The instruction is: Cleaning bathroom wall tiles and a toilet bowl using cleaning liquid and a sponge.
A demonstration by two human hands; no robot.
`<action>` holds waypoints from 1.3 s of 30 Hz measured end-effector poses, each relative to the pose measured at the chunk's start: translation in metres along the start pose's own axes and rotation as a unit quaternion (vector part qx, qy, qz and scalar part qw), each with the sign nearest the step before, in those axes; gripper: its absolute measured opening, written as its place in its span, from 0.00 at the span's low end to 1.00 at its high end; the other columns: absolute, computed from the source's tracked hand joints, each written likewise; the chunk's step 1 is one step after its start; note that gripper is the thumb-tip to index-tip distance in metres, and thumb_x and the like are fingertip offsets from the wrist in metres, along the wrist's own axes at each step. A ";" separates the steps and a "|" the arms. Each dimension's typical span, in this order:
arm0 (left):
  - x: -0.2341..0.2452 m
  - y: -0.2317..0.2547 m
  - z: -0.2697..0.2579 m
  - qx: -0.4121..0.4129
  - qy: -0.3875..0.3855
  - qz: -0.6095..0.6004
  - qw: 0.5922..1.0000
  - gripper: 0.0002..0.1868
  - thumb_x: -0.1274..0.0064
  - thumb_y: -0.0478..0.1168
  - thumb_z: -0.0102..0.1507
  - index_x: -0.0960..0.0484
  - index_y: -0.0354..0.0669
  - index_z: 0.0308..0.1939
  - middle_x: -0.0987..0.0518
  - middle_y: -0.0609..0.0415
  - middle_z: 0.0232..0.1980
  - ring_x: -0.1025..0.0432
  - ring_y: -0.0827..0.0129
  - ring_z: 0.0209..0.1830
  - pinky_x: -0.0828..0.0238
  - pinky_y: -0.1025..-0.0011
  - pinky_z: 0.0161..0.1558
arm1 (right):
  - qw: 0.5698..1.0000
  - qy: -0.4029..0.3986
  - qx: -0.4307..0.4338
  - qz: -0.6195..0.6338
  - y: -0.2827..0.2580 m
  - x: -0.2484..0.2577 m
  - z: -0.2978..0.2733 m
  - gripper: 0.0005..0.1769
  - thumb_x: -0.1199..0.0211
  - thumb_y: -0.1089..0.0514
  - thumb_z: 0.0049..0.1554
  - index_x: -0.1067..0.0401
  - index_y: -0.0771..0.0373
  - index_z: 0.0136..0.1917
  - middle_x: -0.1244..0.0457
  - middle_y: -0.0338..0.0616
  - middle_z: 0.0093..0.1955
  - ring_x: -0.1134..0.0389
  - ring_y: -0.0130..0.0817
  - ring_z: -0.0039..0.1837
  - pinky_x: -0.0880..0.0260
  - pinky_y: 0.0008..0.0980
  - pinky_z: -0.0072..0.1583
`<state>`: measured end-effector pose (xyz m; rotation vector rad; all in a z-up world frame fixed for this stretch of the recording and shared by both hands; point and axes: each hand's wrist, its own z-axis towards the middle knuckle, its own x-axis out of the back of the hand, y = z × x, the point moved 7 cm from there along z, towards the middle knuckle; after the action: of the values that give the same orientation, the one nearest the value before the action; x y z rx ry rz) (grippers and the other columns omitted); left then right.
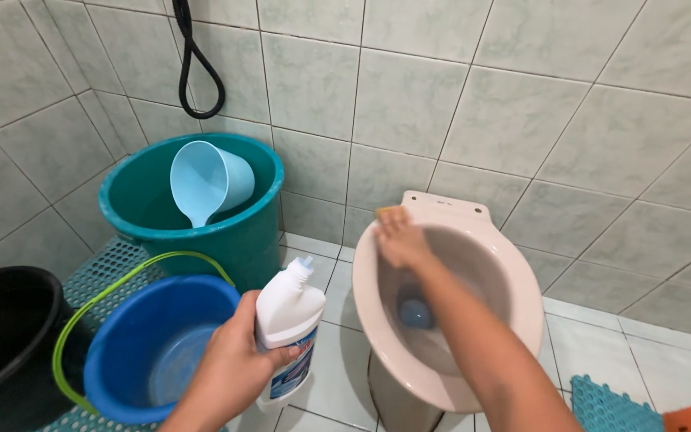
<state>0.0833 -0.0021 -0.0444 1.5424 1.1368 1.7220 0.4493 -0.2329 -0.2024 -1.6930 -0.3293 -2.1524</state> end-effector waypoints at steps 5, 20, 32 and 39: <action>-0.002 -0.008 0.005 0.002 0.010 0.017 1.000 0.36 0.27 0.40 0.50 0.28 0.49 0.59 0.15 0.48 0.50 0.19 0.58 0.55 0.26 0.63 0.54 | 0.986 0.038 -0.159 -0.032 0.102 0.049 -0.048 0.40 0.56 0.36 0.62 0.46 0.58 0.80 0.56 0.50 0.85 0.59 0.47 0.86 0.54 0.49 0.81; -0.009 -0.035 0.017 0.074 0.013 -0.002 0.997 0.42 0.25 0.36 0.48 0.29 0.53 0.63 0.14 0.49 0.52 0.20 0.63 0.58 0.28 0.64 0.59 | 0.995 -0.065 -0.073 0.035 0.048 0.029 0.028 0.37 0.71 0.37 0.66 0.53 0.50 0.83 0.62 0.40 0.87 0.65 0.47 0.86 0.61 0.50 0.80; -0.019 -0.041 0.021 0.040 0.006 -0.017 0.999 0.45 0.25 0.35 0.46 0.29 0.55 0.65 0.14 0.50 0.53 0.20 0.66 0.59 0.29 0.66 0.60 | 0.941 -0.069 -0.331 0.031 0.169 0.063 -0.045 0.41 0.65 0.33 0.64 0.55 0.53 0.84 0.64 0.46 0.87 0.65 0.48 0.86 0.62 0.51 0.80; -0.019 -0.028 0.010 0.034 0.004 -0.005 0.999 0.43 0.26 0.38 0.47 0.29 0.54 0.64 0.15 0.49 0.53 0.20 0.63 0.59 0.28 0.66 0.58 | 0.995 0.009 0.058 -0.081 0.078 -0.048 0.030 0.36 0.65 0.42 0.66 0.53 0.68 0.79 0.60 0.55 0.84 0.67 0.53 0.84 0.74 0.56 0.80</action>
<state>0.0929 -0.0026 -0.0782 1.5687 1.2155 1.7010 0.5189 -0.2835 -0.2455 -1.6319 -0.5941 -2.2127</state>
